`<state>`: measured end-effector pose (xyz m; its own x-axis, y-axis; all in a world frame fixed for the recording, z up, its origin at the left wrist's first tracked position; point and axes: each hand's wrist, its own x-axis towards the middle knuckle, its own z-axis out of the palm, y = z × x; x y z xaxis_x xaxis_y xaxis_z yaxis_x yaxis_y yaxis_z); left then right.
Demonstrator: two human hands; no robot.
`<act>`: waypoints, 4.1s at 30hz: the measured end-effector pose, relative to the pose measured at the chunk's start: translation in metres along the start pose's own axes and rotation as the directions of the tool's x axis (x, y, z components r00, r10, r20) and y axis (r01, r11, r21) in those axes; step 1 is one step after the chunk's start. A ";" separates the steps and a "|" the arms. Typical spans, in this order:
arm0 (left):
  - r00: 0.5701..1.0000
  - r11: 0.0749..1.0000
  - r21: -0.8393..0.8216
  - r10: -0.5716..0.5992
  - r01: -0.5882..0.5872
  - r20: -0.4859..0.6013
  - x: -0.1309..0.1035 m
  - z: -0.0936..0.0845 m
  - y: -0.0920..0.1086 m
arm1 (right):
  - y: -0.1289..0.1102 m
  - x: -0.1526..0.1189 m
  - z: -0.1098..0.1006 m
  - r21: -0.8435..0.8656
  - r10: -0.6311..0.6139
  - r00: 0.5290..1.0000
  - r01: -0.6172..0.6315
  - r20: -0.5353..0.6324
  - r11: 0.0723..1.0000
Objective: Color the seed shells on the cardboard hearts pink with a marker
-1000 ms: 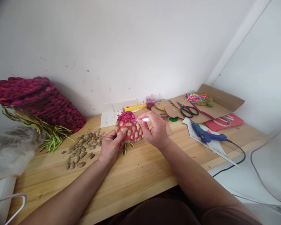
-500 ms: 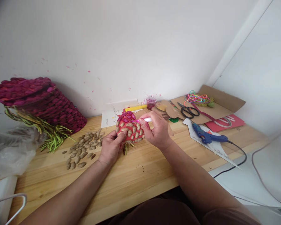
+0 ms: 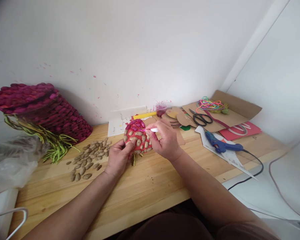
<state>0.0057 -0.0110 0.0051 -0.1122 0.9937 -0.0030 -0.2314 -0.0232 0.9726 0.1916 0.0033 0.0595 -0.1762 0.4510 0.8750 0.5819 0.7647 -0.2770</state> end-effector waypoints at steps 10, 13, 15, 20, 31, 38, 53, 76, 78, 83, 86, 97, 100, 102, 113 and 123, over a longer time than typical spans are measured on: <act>1.000 1.000 -0.028 0.009 -0.008 0.029 0.000 -0.001 -0.003 | 0.006 -0.004 0.002 0.136 0.194 0.979 -0.184 -0.068 0.974; 1.000 1.000 -0.019 0.009 -0.008 0.029 0.000 -0.001 -0.002 | 0.009 -0.005 0.003 0.146 0.228 0.970 -0.215 -0.086 0.966; 1.000 1.000 -0.012 0.013 -0.013 0.025 0.000 -0.001 -0.002 | 0.012 -0.005 0.002 0.151 0.258 0.960 -0.239 -0.114 0.959; 1.000 0.999 -0.041 0.000 0.001 0.023 0.001 0.000 0.000 | 0.013 -0.006 0.002 0.224 0.330 0.943 -0.312 -0.043 0.923; 0.999 0.998 -0.053 -0.034 0.036 0.020 0.000 -0.001 -0.001 | 0.016 -0.008 0.004 0.236 0.339 0.940 -0.321 -0.037 0.917; 1.000 0.998 -0.062 -0.029 0.029 0.008 0.001 0.000 0.000 | 0.018 -0.008 0.004 0.271 0.385 0.921 -0.357 -0.056 0.894; 1.000 0.998 -0.061 -0.013 0.015 0.024 0.001 0.000 0.001 | 0.019 -0.003 0.004 0.342 0.467 0.882 -0.422 -0.057 0.840; 0.999 0.998 -0.056 -0.021 0.023 0.028 0.000 0.001 0.004 | 0.021 -0.003 0.007 0.370 0.511 0.856 -0.452 -0.076 0.812; 0.999 0.998 -0.061 -0.021 0.023 0.032 0.000 0.001 0.004 | 0.021 -0.002 0.007 0.396 0.507 0.858 -0.439 -0.081 0.806; 0.999 0.998 -0.061 -0.014 0.016 0.034 0.000 0.001 0.002 | 0.022 -0.003 0.006 0.417 0.501 0.863 -0.437 -0.055 0.797; 0.999 0.998 -0.058 -0.016 0.018 0.034 0.001 -0.001 0.001 | 0.023 -0.003 0.005 0.386 0.499 0.864 -0.437 -0.072 0.812; 0.999 0.997 -0.068 -0.025 0.027 0.022 0.001 0.001 0.002 | 0.017 -0.006 0.002 0.294 0.413 0.908 -0.379 -0.063 0.877; 0.999 0.998 -0.056 -0.028 0.029 0.025 0.000 0.001 0.003 | 0.015 -0.006 0.002 0.288 0.387 0.921 -0.357 -0.052 0.889; 0.999 0.998 -0.054 -0.031 0.032 0.020 0.000 0.001 0.003 | 0.012 -0.005 0.002 0.263 0.343 0.939 -0.322 -0.037 0.910; 0.999 0.998 -0.049 -0.036 0.037 0.011 0.001 -0.001 -0.002 | 0.004 -0.004 -0.001 0.100 0.163 0.985 -0.157 -0.054 0.983; 0.999 0.997 -0.059 -0.054 0.054 0.004 -0.001 0.002 0.004 | 0.003 -0.001 -0.003 0.063 0.122 0.992 -0.119 -0.043 0.991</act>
<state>0.0063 -0.0118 0.0096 -0.0960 0.9939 -0.0548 -0.2935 0.0243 0.9556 0.1956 0.0033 0.0587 -0.0696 0.5206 0.8510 0.5479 0.7328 -0.4035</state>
